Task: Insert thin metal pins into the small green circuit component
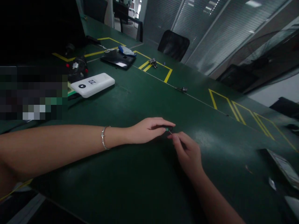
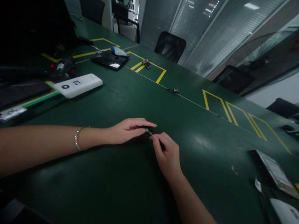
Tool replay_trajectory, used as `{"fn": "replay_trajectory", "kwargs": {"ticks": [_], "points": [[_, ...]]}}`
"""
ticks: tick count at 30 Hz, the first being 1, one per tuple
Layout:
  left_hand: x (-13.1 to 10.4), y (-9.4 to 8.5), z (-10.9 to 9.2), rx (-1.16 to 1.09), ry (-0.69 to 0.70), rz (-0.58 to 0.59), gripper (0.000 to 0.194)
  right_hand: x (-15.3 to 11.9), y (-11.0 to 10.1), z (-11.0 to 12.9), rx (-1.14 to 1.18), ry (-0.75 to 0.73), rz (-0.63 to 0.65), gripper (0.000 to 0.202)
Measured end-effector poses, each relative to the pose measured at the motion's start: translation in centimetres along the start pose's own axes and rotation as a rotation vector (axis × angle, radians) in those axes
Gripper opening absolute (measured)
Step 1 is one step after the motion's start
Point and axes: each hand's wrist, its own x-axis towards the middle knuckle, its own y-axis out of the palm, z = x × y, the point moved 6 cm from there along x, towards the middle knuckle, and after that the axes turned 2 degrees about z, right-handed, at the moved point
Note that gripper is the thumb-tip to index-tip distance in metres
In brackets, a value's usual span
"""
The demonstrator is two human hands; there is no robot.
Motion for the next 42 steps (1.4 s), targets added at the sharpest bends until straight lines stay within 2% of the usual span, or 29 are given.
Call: {"fn": "replay_trajectory", "kwargs": {"ticks": [3,13,19,26,33,42], "points": [[0.0,-0.3,-0.1,0.021,-0.011,-0.044,0.036,0.0,-0.1,-0.1,-0.023,0.018,-0.007,0.021],[-0.4,-0.9,-0.6,0.155,0.08,-0.117,0.032,-0.1,0.1,-0.3,-0.04,0.011,-0.005,0.022],[-0.2,-0.5,-0.3,0.151,0.1,-0.072,0.028,0.0,-0.1,-0.1,-0.042,0.007,-0.003,0.022],[-0.1,-0.2,0.3,0.154,0.019,-0.021,0.025,0.0,-0.2,-0.1,-0.102,0.024,0.004,0.022],[0.0,-0.1,-0.4,0.263,0.093,0.002,0.027,-0.1,-0.1,-0.1,-0.134,0.014,0.008,0.023],[-0.3,-0.1,-0.8,0.121,0.092,-0.005,0.027,-0.2,-0.1,0.5,-0.038,-0.046,0.027,0.021]]}}
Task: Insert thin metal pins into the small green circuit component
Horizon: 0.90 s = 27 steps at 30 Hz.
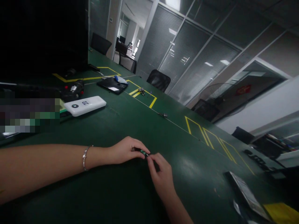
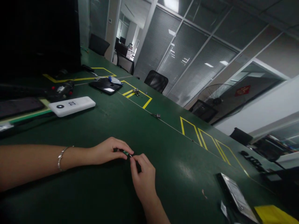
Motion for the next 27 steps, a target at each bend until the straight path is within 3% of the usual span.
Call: {"fn": "replay_trajectory", "kwargs": {"ticks": [13,17,19,22,27], "points": [[-0.3,-0.2,0.6,-0.14,-0.047,-0.007,0.024,0.0,0.3,0.4,0.031,0.037,0.012,0.023],[0.1,-0.5,1.7,-0.156,-0.078,0.102,0.024,-0.1,0.0,-0.4,0.059,0.087,-0.05,0.025],[0.3,-0.6,1.9,-0.085,-0.072,0.188,0.022,-0.2,-0.1,-1.2,0.079,0.14,-0.083,0.026],[0.3,-0.5,1.2,0.121,0.05,0.288,0.02,-0.4,-0.1,-2.3,0.11,0.206,-0.107,0.028],[-0.2,0.6,0.2,0.403,0.152,0.354,0.022,-0.4,0.1,-2.5,0.146,0.199,-0.1,0.026]]}}
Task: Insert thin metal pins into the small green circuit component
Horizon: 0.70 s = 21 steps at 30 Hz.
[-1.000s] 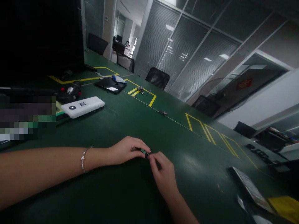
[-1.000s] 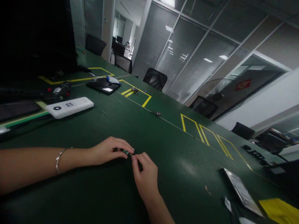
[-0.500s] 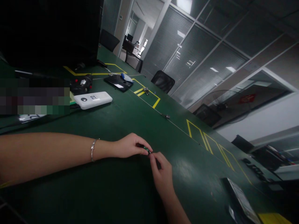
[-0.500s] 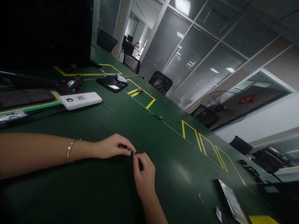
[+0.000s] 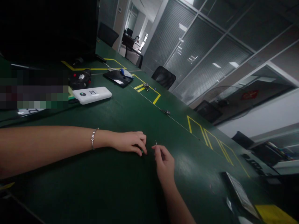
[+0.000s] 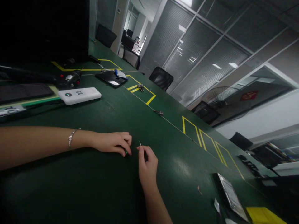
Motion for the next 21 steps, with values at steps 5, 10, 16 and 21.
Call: {"fn": "replay_trajectory", "kwargs": {"ticks": [5,10,16,21], "points": [[0.1,0.5,-0.5,0.035,0.025,0.047,0.023,0.0,0.0,0.3,0.023,-0.023,-0.003,0.025],[0.0,0.3,-1.2,0.1,0.037,0.032,0.026,0.0,0.1,0.6,0.018,-0.059,0.005,0.024],[0.2,0.8,-1.4,0.079,0.041,-0.012,0.028,0.0,0.1,1.1,0.017,-0.1,0.001,0.023],[0.2,1.0,-1.1,0.035,0.073,-0.043,0.031,0.1,0.1,1.2,0.011,-0.1,0.007,0.022]]}}
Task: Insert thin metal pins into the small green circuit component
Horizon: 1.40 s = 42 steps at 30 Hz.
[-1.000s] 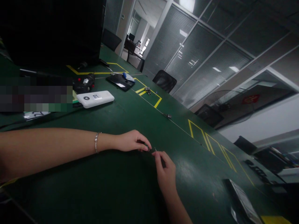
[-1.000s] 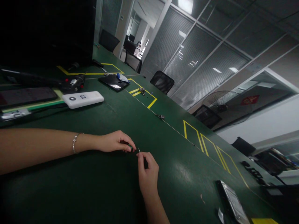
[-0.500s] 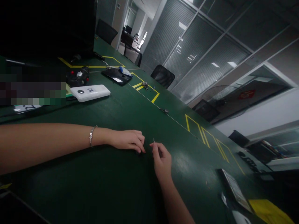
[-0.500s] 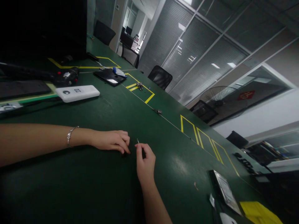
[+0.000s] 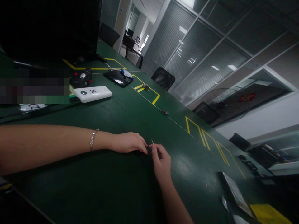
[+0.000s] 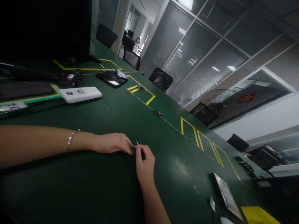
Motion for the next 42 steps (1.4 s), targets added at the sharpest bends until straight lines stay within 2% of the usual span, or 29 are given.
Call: {"fn": "replay_trajectory", "kwargs": {"ticks": [5,7,8,11,13,15,19,23,26,29,34,42], "points": [[-0.4,-1.4,0.3,0.031,-0.077,-0.189,0.027,0.0,0.1,0.0,0.0,-0.022,0.019,0.021],[-0.5,-1.9,0.4,0.101,-0.146,-0.234,0.02,0.1,0.2,-0.1,-0.018,-0.023,0.029,0.018],[-0.5,-2.0,0.5,0.141,-0.185,-0.239,0.023,0.1,0.2,-0.2,-0.034,-0.026,0.036,0.016],[-0.6,-1.8,0.7,0.246,-0.265,-0.196,0.052,0.2,0.6,-0.3,-0.106,-0.043,0.093,0.016],[-0.5,-1.3,0.7,0.293,-0.268,-0.152,0.063,0.1,1.0,-0.2,-0.139,-0.052,0.161,0.02],[-0.4,-0.8,0.6,0.321,-0.237,-0.113,0.06,0.0,1.3,0.0,-0.164,-0.061,0.225,0.024],[-0.3,-0.4,0.1,0.28,-0.149,-0.079,0.043,-0.1,1.5,0.8,-0.268,-0.105,0.284,0.027],[-0.4,-0.3,-0.1,0.184,-0.095,-0.051,0.042,-0.2,1.5,1.1,-0.345,-0.134,0.289,0.027],[-0.4,-0.5,0.0,0.121,-0.077,-0.074,0.045,-0.2,1.6,1.1,-0.368,-0.134,0.289,0.025],[-0.4,-0.7,0.2,0.079,-0.108,-0.094,0.049,-0.2,1.7,0.9,-0.384,-0.1,0.288,0.019],[-0.5,-0.8,0.6,0.162,-0.185,-0.097,0.054,-0.3,1.7,0.6,-0.398,-0.032,0.264,0.021],[-0.6,-1.0,1.0,0.105,-0.225,-0.097,0.038,-0.3,1.8,0.7,-0.397,-0.029,0.227,0.013]]}}
